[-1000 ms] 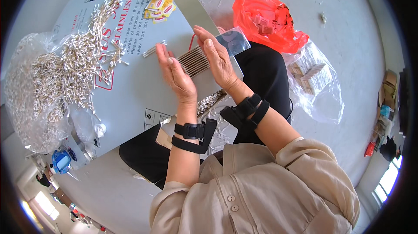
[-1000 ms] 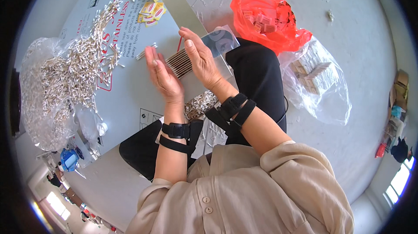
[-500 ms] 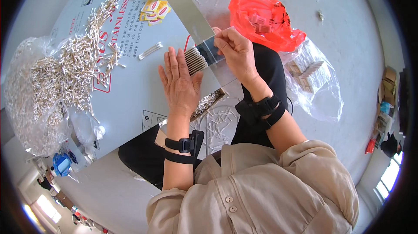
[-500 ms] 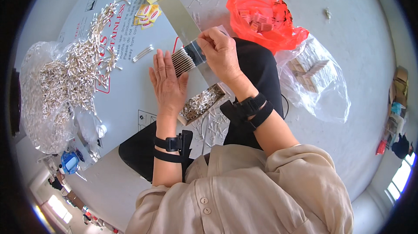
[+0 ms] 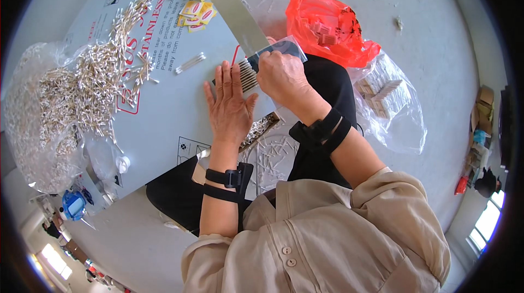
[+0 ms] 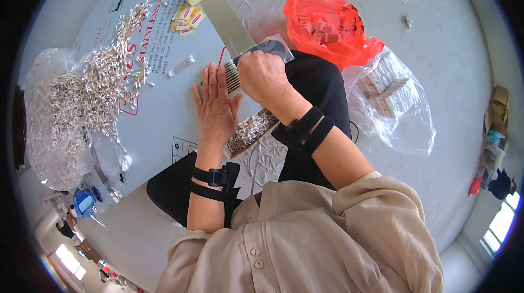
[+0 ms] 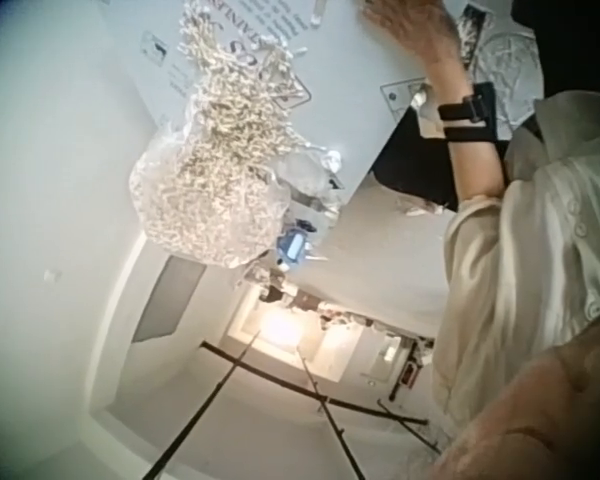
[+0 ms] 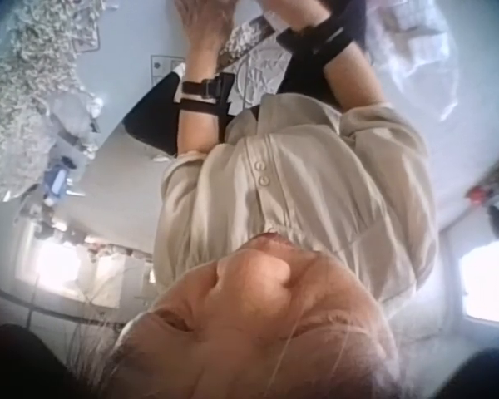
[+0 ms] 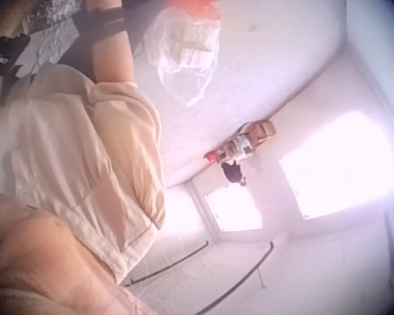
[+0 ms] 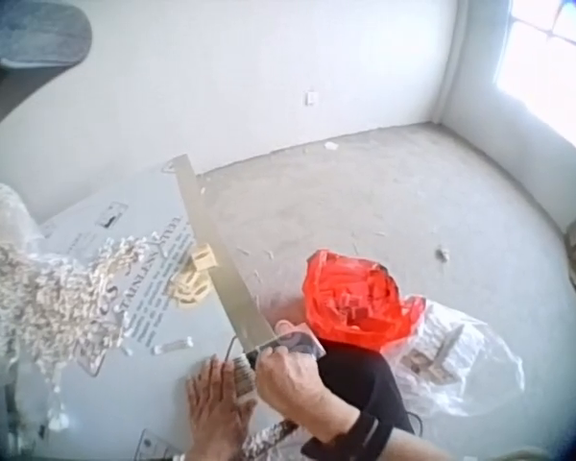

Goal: The person is manually packaging cotton swabs into small plastic sleeves and sealing them with adhesive stickers.

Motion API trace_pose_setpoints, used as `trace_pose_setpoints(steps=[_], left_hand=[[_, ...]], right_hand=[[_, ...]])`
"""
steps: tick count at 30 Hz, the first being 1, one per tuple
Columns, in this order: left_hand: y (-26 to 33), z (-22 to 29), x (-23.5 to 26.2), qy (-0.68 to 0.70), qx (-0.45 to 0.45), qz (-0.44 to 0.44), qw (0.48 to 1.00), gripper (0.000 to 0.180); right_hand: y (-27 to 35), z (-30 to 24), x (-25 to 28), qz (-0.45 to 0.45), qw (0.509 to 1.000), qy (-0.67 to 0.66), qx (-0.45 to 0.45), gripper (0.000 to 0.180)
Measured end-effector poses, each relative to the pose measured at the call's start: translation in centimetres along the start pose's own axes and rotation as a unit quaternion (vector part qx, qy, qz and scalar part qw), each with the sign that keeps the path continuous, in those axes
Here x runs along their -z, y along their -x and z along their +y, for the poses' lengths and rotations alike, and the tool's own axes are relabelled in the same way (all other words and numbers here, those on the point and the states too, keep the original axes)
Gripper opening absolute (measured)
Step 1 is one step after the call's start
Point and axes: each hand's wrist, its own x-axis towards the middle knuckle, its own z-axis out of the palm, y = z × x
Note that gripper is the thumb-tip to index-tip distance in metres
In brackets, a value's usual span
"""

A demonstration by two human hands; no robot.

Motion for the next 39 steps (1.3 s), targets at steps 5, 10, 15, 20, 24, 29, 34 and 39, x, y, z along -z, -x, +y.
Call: trace_pose_setpoints(steps=[5, 10, 15, 20, 24, 29, 34, 39], left_hand=[[0.0, -0.2, 0.1, 0.002, -0.012, -0.013, 1.0, 0.073], [-0.1, -0.2, 0.2, 0.02, -0.022, 0.017, 0.999, 0.073], [-0.3, -0.7, 0.7, 0.037, -0.055, 0.002, 0.998, 0.071], [-0.9, -1.3, 1.1, 0.035, -0.095, -0.016, 0.995, 0.071], [-1.2, -1.1, 1.2, 0.04, -0.108, -0.021, 0.993, 0.071], [-1.4, -0.4, 1.0, 0.063, -0.094, -0.007, 0.994, 0.072], [-1.5, 0.7, 0.8, 0.059, -0.055, 0.004, 0.997, 0.067], [-2.0, 0.8, -0.2, 0.045, -0.04, 0.036, 0.998, 0.06]], right_hand=[[-1.1, -0.3, 0.6, -0.071, 0.997, 0.003, -0.027, 0.013], [-1.3, 0.8, -0.4, -0.032, 0.997, -0.049, -0.049, 0.015], [-0.9, 1.6, -0.8, 0.013, 0.993, -0.102, -0.055, 0.014], [-1.0, 2.1, -0.8, -0.001, 0.992, -0.118, -0.045, 0.015], [-0.8, 2.5, -1.4, 0.041, 0.989, -0.138, -0.034, 0.014], [-0.8, 2.4, -1.4, 0.041, 0.99, -0.128, -0.041, 0.014], [-0.8, 2.1, -0.7, 0.009, 0.99, -0.136, -0.046, 0.016], [-0.9, 2.8, -1.4, 0.034, 0.987, -0.151, -0.034, 0.015]])
